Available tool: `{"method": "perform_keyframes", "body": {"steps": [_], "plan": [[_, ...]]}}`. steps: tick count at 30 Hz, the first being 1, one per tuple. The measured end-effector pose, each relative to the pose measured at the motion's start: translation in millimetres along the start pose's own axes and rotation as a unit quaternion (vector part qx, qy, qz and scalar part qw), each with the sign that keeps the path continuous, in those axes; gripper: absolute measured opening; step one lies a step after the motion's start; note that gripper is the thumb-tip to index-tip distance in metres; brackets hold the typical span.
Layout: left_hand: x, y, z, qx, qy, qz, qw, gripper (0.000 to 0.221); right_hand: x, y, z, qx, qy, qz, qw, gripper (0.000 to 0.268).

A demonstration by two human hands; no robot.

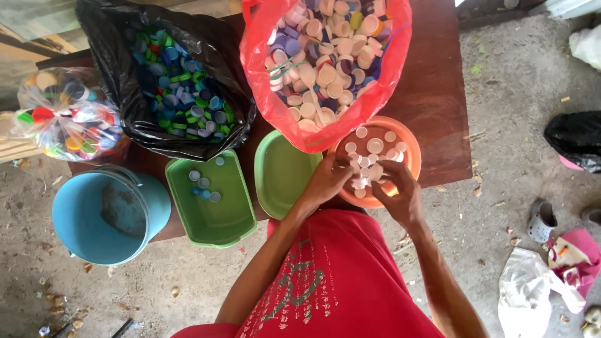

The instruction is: Sorting plastic bottle caps by color and size into various bins and bowls on a low table.

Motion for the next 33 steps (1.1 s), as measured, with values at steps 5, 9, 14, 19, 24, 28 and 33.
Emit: {"method": "perform_keyframes", "body": {"steps": [5,9,14,19,24,28,33], "plan": [[-15,-4,-6,-0.031,0.018,-0.219,0.975,0.071,0,-10,-5,-0.033,0.048,0.116,0.991,0.049],[-6,-20,5,-0.04,0.043,-0.26,0.964,0.077,-36,-16,4,-0.046,0.075,0.193,0.977,0.047],[-2,-37,39,-0.013,-0.013,-0.268,0.963,0.067,-24,-9,-10,-0.065,-0.028,0.254,0.965,0.059],[-12,-54,69,-0.047,-0.027,-0.246,0.968,0.059,35,3,-58,-0.107,-0.153,0.249,0.95,0.043],[-5,-81,85,-0.088,0.04,-0.251,0.963,0.053,113,41,-122,-0.054,-0.193,0.213,0.956,0.026],[-17,-88,96,-0.13,0.005,-0.213,0.968,0.053,157,103,-143,0.149,-0.309,0.217,0.914,0.044],[-7,-95,95,-0.137,0.046,-0.194,0.97,0.05,144,154,-137,0.258,-0.316,0.351,0.843,0.067]]}}
Point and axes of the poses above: each hand's wrist, its own z-axis away from the middle knuckle, its own y-axis out of the palm, x = y × z, the point moved 6 cm from there along -z, towards the middle knuckle, and after that the axes turned 10 degrees about -x, right-handed, at the moved point
